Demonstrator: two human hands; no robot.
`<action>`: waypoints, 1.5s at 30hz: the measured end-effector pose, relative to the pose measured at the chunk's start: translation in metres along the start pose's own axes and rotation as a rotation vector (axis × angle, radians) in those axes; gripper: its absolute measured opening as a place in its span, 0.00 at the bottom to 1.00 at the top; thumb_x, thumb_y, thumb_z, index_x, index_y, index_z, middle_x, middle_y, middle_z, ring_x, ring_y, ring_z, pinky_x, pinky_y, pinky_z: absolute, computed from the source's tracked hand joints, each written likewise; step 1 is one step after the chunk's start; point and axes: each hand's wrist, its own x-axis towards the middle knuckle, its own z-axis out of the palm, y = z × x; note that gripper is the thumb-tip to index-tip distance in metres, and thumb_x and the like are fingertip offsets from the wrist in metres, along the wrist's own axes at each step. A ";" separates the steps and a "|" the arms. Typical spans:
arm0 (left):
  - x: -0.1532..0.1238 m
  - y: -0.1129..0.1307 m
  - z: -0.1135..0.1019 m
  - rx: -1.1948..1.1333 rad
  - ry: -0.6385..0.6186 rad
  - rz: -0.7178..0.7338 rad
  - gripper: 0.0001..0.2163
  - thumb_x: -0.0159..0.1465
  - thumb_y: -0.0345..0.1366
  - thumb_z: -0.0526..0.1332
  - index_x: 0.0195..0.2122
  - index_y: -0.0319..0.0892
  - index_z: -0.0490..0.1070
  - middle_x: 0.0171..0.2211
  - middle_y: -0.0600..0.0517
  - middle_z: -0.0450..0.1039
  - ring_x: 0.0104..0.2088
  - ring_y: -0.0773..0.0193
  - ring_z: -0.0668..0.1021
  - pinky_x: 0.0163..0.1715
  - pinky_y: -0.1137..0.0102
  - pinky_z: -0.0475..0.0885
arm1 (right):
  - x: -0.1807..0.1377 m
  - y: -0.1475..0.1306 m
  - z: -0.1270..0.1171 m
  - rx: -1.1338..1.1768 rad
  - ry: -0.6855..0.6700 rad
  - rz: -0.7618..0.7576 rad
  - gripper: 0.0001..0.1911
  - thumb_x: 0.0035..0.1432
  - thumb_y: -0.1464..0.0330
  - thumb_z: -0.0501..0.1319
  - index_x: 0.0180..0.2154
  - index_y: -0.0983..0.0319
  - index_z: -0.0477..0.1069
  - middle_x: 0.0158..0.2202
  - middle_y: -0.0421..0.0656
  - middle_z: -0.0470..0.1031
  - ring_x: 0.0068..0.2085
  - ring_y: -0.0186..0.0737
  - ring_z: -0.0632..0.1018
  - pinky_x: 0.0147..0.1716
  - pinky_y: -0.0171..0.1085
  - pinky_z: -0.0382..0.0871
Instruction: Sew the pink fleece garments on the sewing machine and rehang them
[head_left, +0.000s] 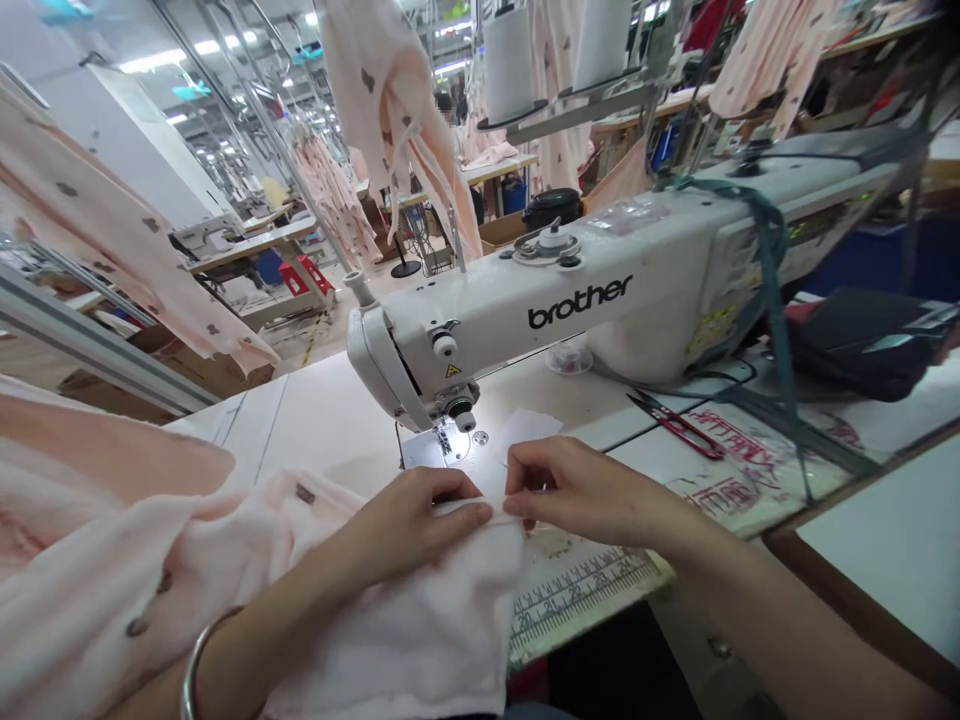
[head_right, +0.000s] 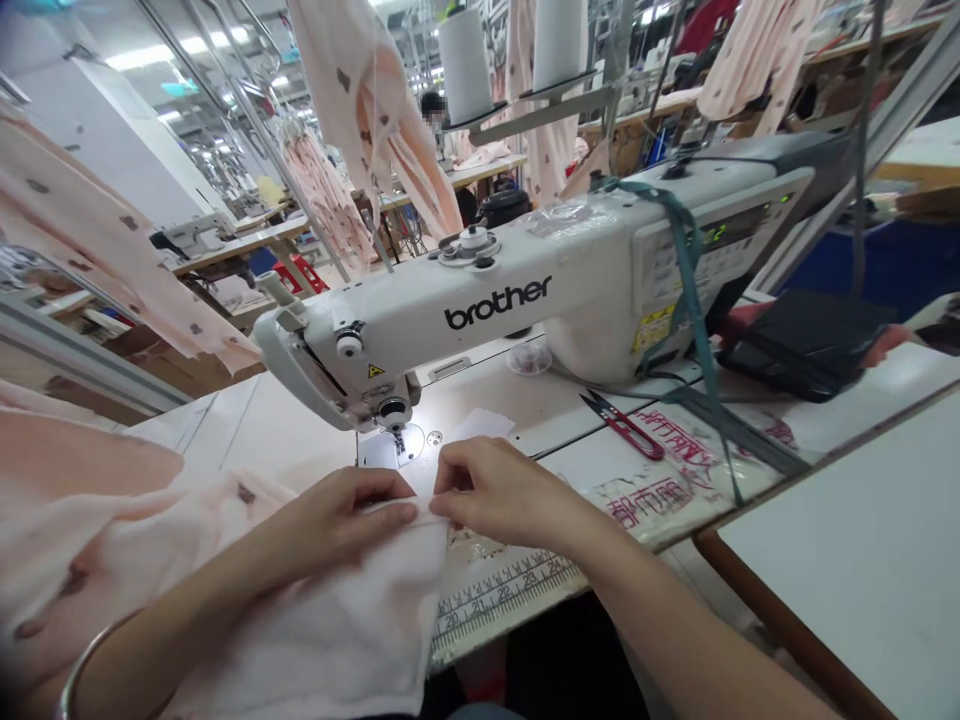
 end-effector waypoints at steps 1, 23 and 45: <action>0.000 0.000 0.001 -0.006 0.014 0.001 0.15 0.63 0.46 0.55 0.33 0.40 0.73 0.26 0.55 0.69 0.26 0.70 0.69 0.25 0.76 0.62 | -0.001 -0.001 0.000 0.006 0.003 -0.001 0.04 0.52 0.71 0.60 0.26 0.62 0.67 0.25 0.38 0.73 0.28 0.34 0.73 0.26 0.32 0.62; -0.001 -0.026 0.015 0.167 0.160 -0.024 0.13 0.64 0.43 0.52 0.32 0.41 0.71 0.29 0.54 0.74 0.30 0.66 0.72 0.31 0.72 0.61 | -0.057 0.031 0.046 0.102 -0.003 0.261 0.17 0.58 0.65 0.53 0.50 0.59 0.59 0.23 0.35 0.71 0.21 0.35 0.73 0.20 0.32 0.63; 0.004 -0.026 0.009 -0.128 0.017 -0.047 0.17 0.62 0.49 0.56 0.37 0.39 0.73 0.30 0.54 0.71 0.30 0.68 0.69 0.28 0.74 0.60 | 0.021 0.009 0.000 0.025 -0.115 0.000 0.01 0.50 0.71 0.59 0.27 0.62 0.67 0.25 0.38 0.72 0.28 0.34 0.74 0.27 0.32 0.65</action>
